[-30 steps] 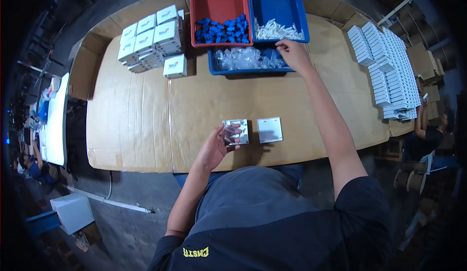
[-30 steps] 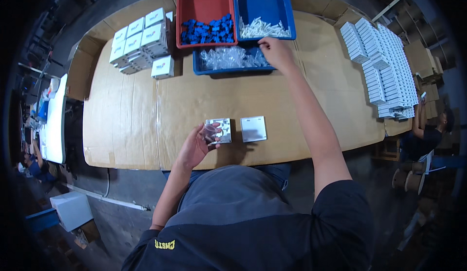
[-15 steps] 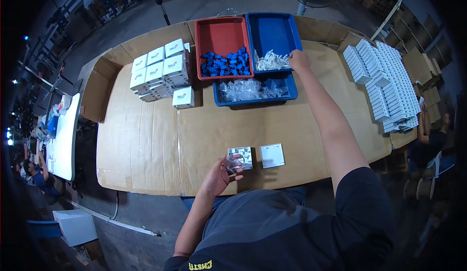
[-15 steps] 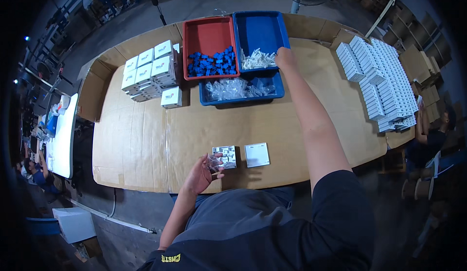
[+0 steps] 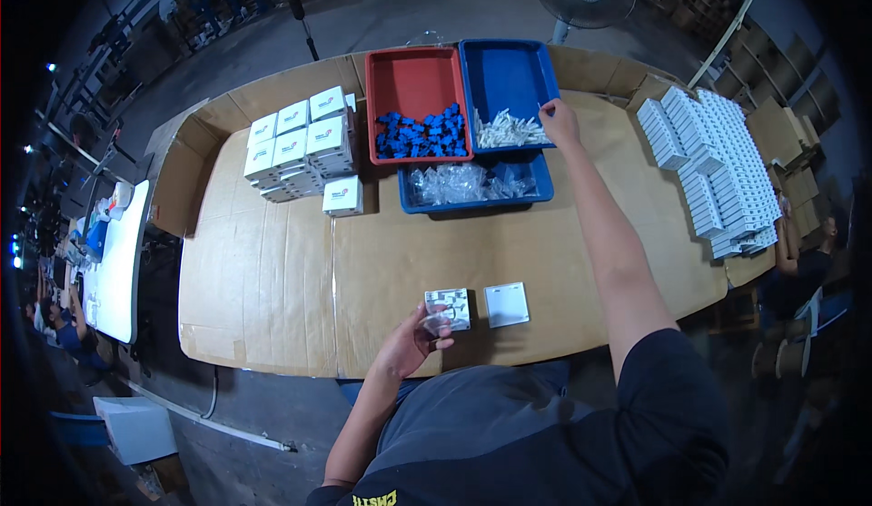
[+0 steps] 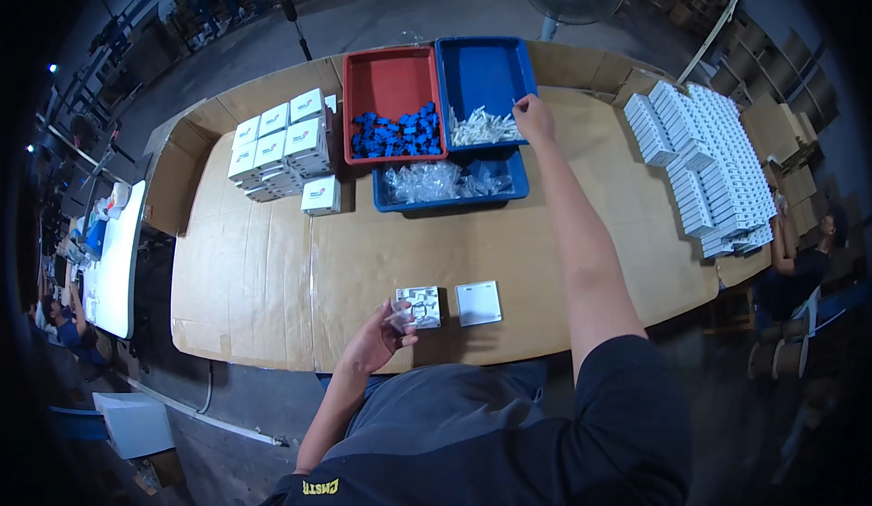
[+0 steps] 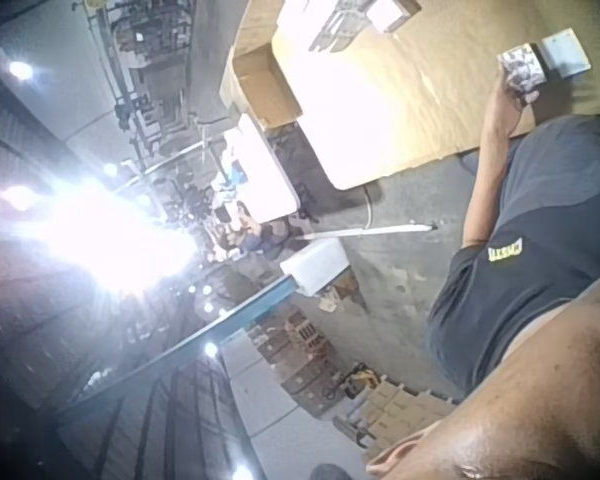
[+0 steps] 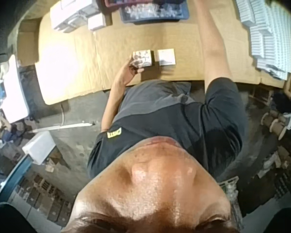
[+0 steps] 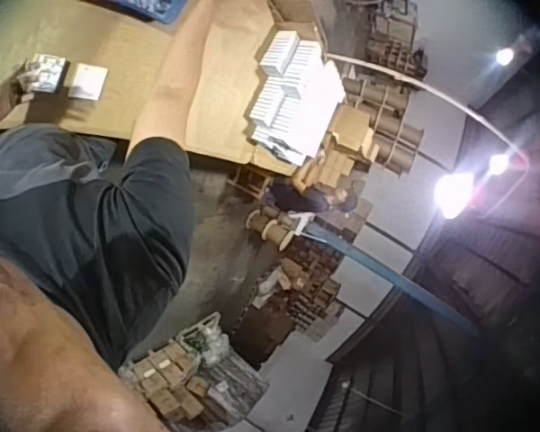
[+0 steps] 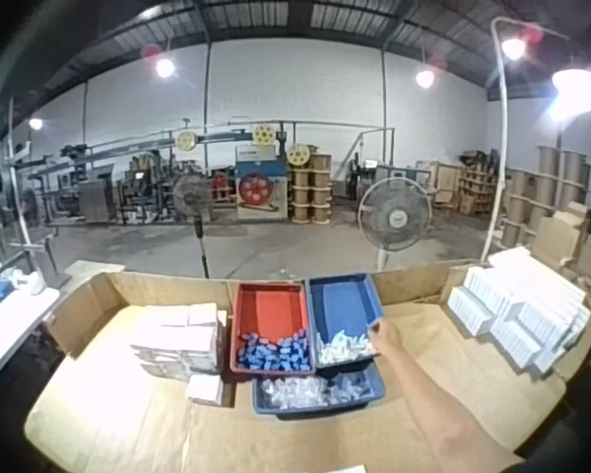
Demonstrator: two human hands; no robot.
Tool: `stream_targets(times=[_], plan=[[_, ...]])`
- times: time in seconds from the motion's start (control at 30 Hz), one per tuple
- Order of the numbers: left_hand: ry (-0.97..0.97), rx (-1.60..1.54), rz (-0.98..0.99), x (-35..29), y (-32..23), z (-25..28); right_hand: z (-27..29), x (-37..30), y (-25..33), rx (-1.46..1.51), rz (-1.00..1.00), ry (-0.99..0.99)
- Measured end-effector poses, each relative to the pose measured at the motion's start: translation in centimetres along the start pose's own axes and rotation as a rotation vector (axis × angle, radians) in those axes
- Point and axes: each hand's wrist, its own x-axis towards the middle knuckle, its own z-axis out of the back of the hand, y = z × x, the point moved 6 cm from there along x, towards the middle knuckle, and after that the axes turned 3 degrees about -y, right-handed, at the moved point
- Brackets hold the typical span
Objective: The person assembles electronic components by hand, fitting a circuit board and connectors into a plastic housing, then securing it with a plastic cover, and finally placing the finished unit into a cardboard box.
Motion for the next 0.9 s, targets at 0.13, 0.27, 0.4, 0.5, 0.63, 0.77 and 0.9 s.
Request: stream_targets(times=[0.13, 0.27, 0.4, 0.5, 0.63, 0.77, 0.9], plan=[[-0.123, 0.017, 0.034, -0.6, 0.3, 0.9, 3.4, -4.5, 8.0, 1.172, -0.194, 0.285], [0.003, 0.036, 0.086, 0.1, 0.7, -0.1, 10.0, -9.8, 13.9, 1.406, -0.085, 0.311], [-0.03, 0.038, 0.11, 0.3, 1.1, -1.5, 11.7, -12.8, 16.0, 1.422, -0.052, 0.354], [-0.054, -0.016, 0.101, 0.5, 1.3, -1.7, 11.2, -15.0, 16.6, 1.348, -0.125, 0.364], [0.03, -0.121, 0.097, 1.6, 1.2, -1.6, 9.6, -18.8, 15.4, 1.283, -0.137, 0.431], [0.069, -0.179, -0.015, 1.3, -0.9, -2.7, 6.3, -24.9, 15.2, 1.119, -0.148, 0.575], [-0.061, -0.229, -0.098, 0.6, -2.1, -2.9, 1.8, -30.6, 15.2, 0.851, -0.06, 0.705]])
